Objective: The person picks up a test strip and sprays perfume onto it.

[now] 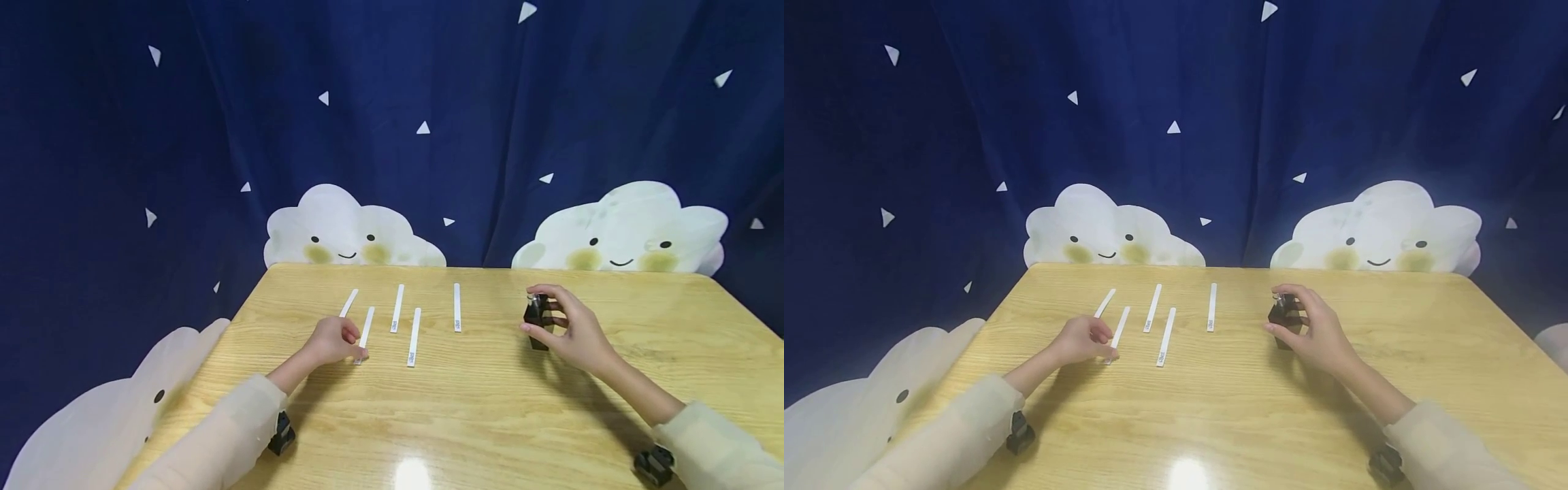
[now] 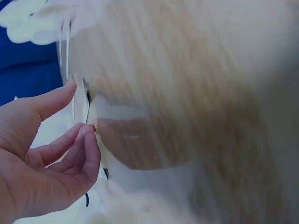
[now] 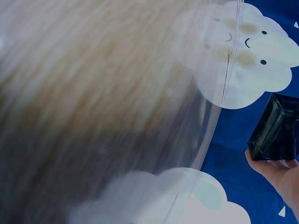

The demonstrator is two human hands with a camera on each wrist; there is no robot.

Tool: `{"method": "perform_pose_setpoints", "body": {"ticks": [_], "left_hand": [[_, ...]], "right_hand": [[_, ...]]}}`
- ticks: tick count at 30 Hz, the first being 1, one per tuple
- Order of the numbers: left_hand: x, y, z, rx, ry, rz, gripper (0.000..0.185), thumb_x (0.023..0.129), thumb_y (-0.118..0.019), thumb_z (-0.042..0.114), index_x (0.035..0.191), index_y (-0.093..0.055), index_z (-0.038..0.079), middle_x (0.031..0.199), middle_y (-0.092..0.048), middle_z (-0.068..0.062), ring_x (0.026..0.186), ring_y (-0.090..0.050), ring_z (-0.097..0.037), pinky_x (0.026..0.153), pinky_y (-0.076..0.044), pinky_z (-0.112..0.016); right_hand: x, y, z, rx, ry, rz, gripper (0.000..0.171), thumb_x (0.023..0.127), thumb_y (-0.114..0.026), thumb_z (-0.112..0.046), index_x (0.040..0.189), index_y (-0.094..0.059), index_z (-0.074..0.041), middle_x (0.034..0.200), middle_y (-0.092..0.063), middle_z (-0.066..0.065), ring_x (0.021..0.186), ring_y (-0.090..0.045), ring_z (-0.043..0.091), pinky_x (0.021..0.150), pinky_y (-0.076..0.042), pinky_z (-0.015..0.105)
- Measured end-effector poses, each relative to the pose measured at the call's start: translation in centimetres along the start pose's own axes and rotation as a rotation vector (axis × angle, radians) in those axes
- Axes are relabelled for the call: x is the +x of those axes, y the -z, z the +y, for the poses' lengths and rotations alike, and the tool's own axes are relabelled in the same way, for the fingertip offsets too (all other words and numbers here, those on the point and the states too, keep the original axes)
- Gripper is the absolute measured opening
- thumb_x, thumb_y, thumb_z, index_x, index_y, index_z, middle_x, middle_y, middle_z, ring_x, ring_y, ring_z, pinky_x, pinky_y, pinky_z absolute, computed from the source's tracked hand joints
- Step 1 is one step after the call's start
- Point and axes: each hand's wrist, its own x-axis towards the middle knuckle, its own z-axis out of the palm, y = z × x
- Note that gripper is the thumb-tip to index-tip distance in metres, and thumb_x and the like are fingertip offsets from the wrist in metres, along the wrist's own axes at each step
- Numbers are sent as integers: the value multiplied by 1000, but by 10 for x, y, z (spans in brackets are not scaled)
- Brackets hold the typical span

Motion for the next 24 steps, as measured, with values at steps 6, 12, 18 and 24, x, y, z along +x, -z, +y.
{"method": "perform_pose_setpoints", "body": {"ticks": [6,12,18,24], "left_hand": [[-3,-5,5,32,17,-2,36,64,-87,7,92,-66,-2,85,-64,-11,75,-54,-14,65,-47,-22],[-1,-5,4,-12,39,10,34,62,-85,0,90,-65,-2,81,-64,-11,72,-54,-13,62,-45,-19],[-2,-3,4,-45,60,17,36,61,-84,-3,90,-64,-3,75,-59,-6,67,-51,-12,56,-43,-18],[-1,-2,6,-45,86,14,37,61,-84,-4,92,-64,-3,75,-58,-4,67,-52,-12,55,-44,-18]], "right_hand": [[-2,0,-1,-9,7,2,62,70,-83,-3,126,-56,-10,120,-60,8,94,-54,-11,69,-56,13],[-4,1,1,-19,14,7,62,70,-83,-2,125,-57,-10,119,-61,9,93,-54,-12,67,-58,15],[-4,0,2,-7,27,9,63,68,-84,-1,125,-57,-10,118,-61,8,92,-55,-9,67,-58,16],[-5,-1,3,-4,40,8,64,67,-84,0,125,-57,-10,118,-61,8,93,-55,-8,67,-58,17]]}}
